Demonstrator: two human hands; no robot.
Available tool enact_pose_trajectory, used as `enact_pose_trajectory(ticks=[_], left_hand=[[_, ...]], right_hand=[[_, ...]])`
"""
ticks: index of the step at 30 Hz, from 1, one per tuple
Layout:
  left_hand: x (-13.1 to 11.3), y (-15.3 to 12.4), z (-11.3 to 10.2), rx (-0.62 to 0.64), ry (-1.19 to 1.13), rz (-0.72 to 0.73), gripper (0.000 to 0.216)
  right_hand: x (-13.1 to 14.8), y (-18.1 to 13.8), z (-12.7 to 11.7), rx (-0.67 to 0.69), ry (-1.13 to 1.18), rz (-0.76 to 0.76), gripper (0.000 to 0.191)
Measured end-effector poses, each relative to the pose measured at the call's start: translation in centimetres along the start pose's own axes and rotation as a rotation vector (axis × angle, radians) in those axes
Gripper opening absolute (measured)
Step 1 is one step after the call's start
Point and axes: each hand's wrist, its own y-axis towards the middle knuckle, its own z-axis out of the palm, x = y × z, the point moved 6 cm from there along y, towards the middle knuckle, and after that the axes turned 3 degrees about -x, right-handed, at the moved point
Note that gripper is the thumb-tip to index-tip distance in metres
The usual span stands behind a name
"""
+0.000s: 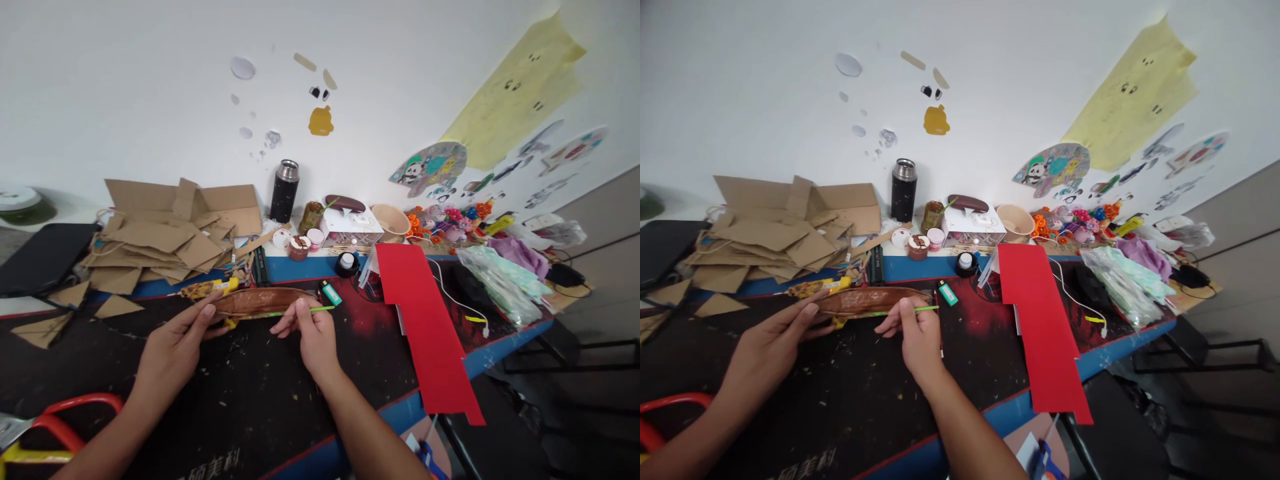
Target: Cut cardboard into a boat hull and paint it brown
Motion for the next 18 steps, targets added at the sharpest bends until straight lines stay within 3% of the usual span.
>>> enact_pose_trajectory(ticks=[3,10,18], left_hand=[[0.1,0.0,0.1,0.006,-0.001,-0.004,0.082],[0.4,0.1,-0.1,-0.003,-0.016,0.008,0.080],[0.7,0.1,0.1,-0.006,-0.011,0.001,0.083]], right_hand=[[0.2,0.0,-0.5,-0.006,0.040,0.016,0.059],[0.1,0.5,1.1,0.006,0.109,0.019,0.061],[0.2,0.3,0.0,-0.029,0.100,0.007,0.059]])
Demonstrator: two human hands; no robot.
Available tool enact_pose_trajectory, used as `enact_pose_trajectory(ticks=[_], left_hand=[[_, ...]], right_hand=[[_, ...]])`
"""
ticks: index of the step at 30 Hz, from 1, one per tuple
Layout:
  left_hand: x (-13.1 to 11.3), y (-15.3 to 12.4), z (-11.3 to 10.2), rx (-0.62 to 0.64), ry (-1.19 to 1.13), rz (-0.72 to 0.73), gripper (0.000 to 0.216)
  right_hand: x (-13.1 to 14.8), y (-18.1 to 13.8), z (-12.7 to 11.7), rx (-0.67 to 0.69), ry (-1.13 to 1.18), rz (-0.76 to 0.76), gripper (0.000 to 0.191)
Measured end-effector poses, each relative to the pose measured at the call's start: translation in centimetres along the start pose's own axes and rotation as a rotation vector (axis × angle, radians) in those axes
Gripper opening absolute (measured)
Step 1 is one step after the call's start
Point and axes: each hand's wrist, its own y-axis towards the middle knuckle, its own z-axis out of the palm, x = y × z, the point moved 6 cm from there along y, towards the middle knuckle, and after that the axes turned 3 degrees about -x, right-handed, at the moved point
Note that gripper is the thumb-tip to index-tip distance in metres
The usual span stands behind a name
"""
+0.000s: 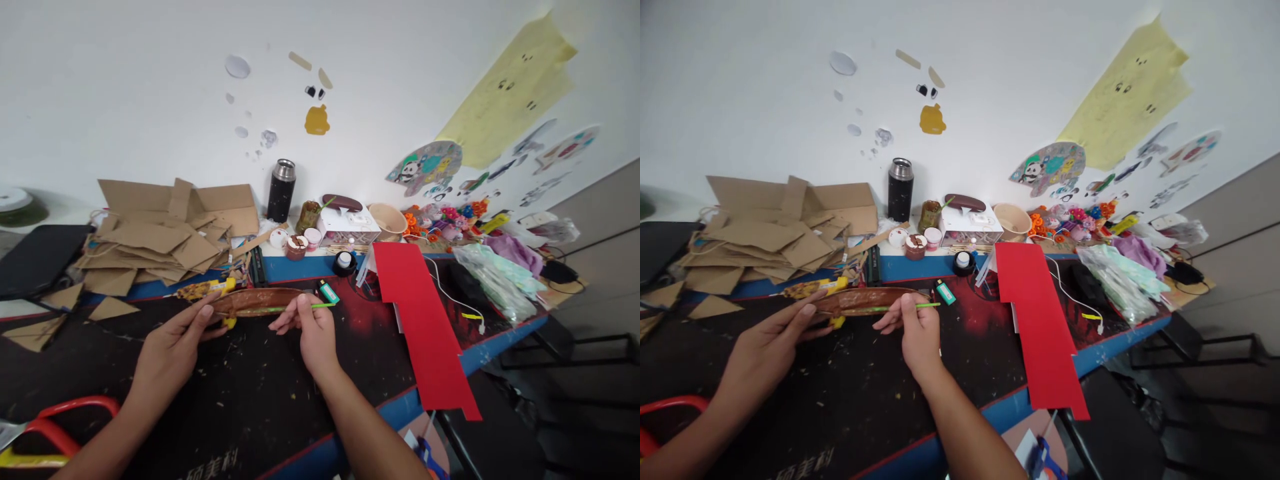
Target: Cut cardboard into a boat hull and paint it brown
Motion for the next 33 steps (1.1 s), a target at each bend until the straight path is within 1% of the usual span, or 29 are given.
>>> enact_pose_trajectory(ticks=[5,8,13,18,20,22,28,33], left_hand=[[-0.4,0.0,-0.1,0.004,0.022,0.034,0.078],[-0.7,-0.2,-0.1,0.014,0.030,0.042,0.075],[-0.6,-0.2,0.0,-0.001,0.030,0.016,0.076],[-0.4,-0.1,0.0,-0.021,0.020,0.011,0.079],[-0.4,0.0,-0.1,-0.025,0.021,0.006,0.080],[-0.3,0.0,-0.1,-0.025,0.026,0.002,0.080],[-0.4,-0.2,-0.2,-0.026,0.038,-0.004,0.077],[-0.6,-0.1,-0.3,-0.033,0.056,0.005,0.071]], right_hand=[[-0.1,0.0,1.2,0.033,0.017,0.003,0.060],[-0.2,0.0,1.0,0.032,0.001,0.004,0.060],[-0.1,-0.2,0.2,0.008,-0.015,-0.001,0.060],[-0.2,-0.1,1.4,0.042,0.004,-0.006,0.061],[-0.3,0.0,1.5,0.039,-0.002,-0.007,0.061],[-0.3,0.0,1.1,0.025,-0.015,-0.001,0.061],[-0.1,-0.4,-1.2,-0.034,-0.053,0.007,0.060],[-0.1,-0.8,-2.5,-0.050,-0.072,0.013,0.059]])
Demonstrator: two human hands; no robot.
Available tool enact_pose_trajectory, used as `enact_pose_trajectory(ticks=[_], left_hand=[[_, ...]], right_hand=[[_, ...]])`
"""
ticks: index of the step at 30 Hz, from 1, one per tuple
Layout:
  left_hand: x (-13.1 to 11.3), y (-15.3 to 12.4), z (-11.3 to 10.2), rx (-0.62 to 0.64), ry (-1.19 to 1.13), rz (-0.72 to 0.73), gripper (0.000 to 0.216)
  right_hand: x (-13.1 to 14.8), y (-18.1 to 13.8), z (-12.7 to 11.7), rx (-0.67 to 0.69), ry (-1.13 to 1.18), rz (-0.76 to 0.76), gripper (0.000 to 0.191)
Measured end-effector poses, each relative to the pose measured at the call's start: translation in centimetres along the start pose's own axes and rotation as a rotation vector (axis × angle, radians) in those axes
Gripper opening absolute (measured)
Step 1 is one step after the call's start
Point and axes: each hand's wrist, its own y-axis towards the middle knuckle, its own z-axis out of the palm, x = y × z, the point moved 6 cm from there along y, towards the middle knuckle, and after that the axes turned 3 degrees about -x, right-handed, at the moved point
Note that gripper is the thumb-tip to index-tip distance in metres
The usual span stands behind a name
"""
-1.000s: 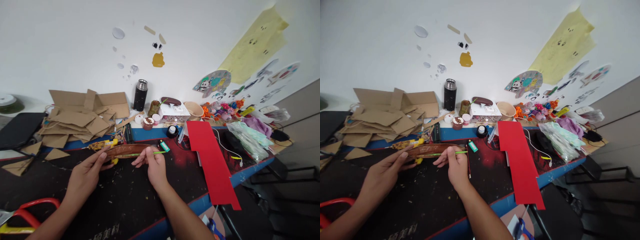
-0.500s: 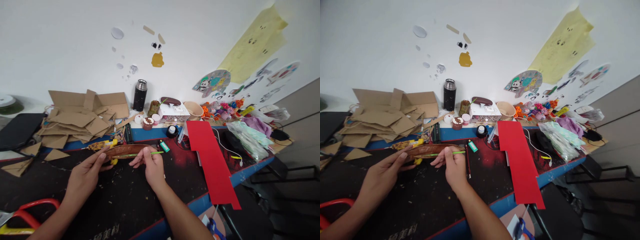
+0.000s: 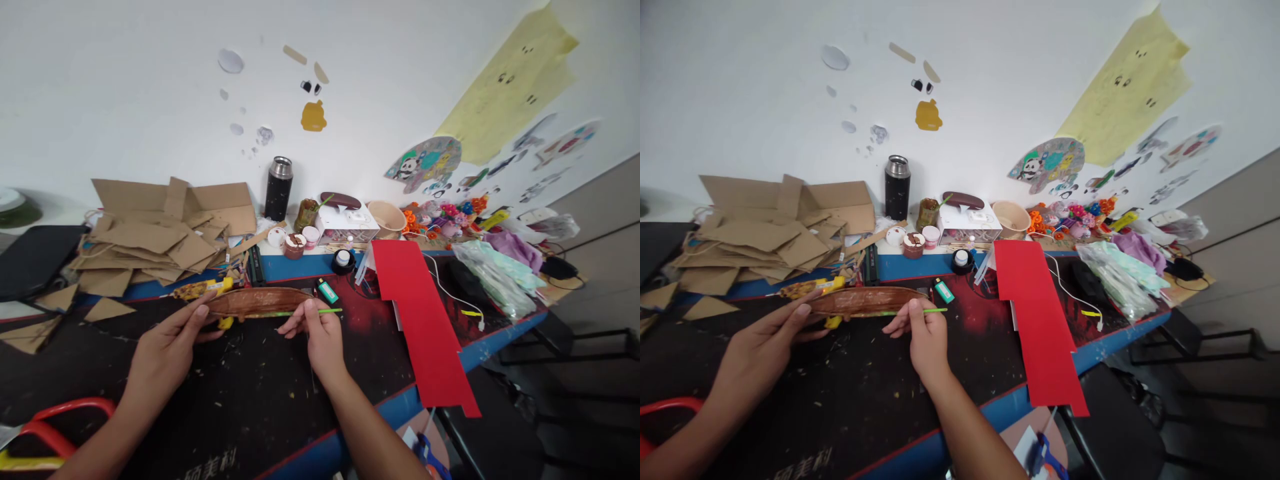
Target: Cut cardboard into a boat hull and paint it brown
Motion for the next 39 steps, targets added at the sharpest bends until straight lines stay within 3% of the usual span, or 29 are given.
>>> enact_pose_trajectory(ticks=[6,15,23,31,39], left_hand=[[-0.3,-0.1,0.1,0.013,-0.002,0.000,0.065],[-0.1,-0.1,-0.1,0.006,0.024,-0.001,0.063],[-0.5,-0.2,0.0,0.014,0.005,-0.013,0.064],[-0.3,-0.1,0.1,0.011,0.019,0.022,0.063],[-0.7,-0.1,0.1,0.028,0.048,0.024,0.061]], right_hand=[[0.4,-0.5,-2.4,-0.071,-0.008,-0.002,0.057],[0.8,-0.1,0.0,0.007,-0.017,-0.023,0.058],[0.7,-0.7,-5.3,-0.128,-0.037,-0.023,0.054],[1.0,-0.2,-2.9,-0.060,-0.012,-0.037,0.056],[1.4,-0.6,-5.9,-0.149,-0.031,-0.054,0.053]])
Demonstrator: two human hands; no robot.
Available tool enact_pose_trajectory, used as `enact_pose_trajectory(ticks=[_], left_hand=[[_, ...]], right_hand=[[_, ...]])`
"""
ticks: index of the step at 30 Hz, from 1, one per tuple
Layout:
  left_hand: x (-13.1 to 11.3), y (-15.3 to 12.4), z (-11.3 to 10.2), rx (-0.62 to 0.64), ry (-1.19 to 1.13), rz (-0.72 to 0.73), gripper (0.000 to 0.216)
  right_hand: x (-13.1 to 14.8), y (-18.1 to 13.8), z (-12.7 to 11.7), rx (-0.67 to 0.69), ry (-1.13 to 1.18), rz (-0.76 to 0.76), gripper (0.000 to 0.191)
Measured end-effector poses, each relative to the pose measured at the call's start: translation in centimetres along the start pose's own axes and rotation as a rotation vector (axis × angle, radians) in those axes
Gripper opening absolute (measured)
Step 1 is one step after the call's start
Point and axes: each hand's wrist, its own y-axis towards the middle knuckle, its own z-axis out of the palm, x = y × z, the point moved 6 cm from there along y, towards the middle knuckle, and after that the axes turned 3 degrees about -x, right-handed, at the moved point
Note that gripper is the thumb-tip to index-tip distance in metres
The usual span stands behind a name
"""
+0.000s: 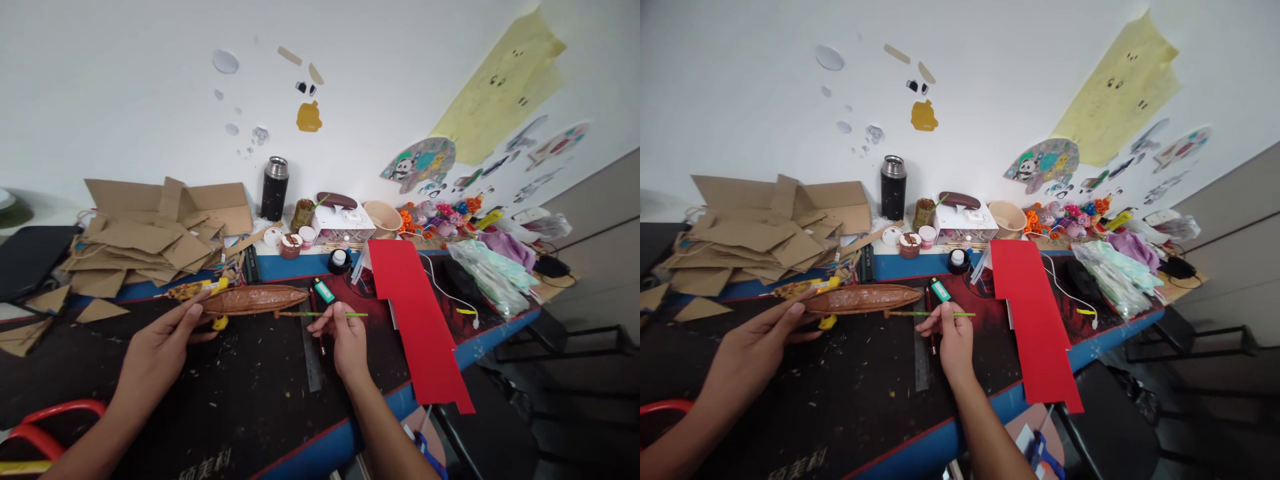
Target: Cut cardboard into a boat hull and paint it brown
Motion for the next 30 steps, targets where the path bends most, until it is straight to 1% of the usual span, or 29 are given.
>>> enact_pose_trajectory(ticks=[4,7,9,11,13,15,17,21,23,25,27,30], left_hand=[[-0.1,-0.1,-0.1,-0.008,-0.021,-0.009,0.063],[0.1,-0.1,-0.1,-0.010,-0.021,-0.016,0.064],[0.3,0.1,-0.1,-0.009,-0.032,-0.016,0.064],[0.5,0.2,-0.1,-0.010,-0.039,-0.012,0.064],[0.6,0.3,-0.1,-0.009,-0.029,-0.012,0.062],[0.7,0.3,-0.2,-0.005,-0.009,-0.015,0.059],[0.6,0.3,-0.3,-0.009,0.007,-0.017,0.059],[0.4,0.2,-0.5,-0.011,0.003,0.002,0.058],[0.4,0.2,-0.4,0.000,0.020,0.011,0.054],[0.3,0.4,-0.3,0.018,0.055,0.012,0.052],[0.0,0.6,0.2,0.060,0.106,0.029,0.054],[-0.7,1.0,1.3,0.142,0.234,0.093,0.060]], right_hand=[[0.2,-0.1,1.5,0.062,0.041,0.007,0.054],[-0.2,0.1,2.2,0.072,0.038,0.020,0.058],[-0.5,0.3,1.8,0.058,0.021,0.028,0.058],[-0.7,0.3,0.8,0.035,-0.001,0.033,0.057],[-0.5,0.2,-0.2,0.006,0.000,0.034,0.055],[-0.3,0.1,-0.5,-0.005,0.028,0.033,0.055],[0.0,0.0,-0.1,0.012,0.061,0.027,0.054],[0.0,0.0,1.8,0.079,0.060,0.020,0.056],[-0.3,0.2,2.1,0.077,0.055,0.030,0.057],[-0.6,0.4,1.8,0.047,0.077,0.039,0.055],[-0.5,0.6,1.2,0.017,0.120,0.039,0.054],[-0.1,0.6,0.6,0.009,0.175,0.029,0.053]])
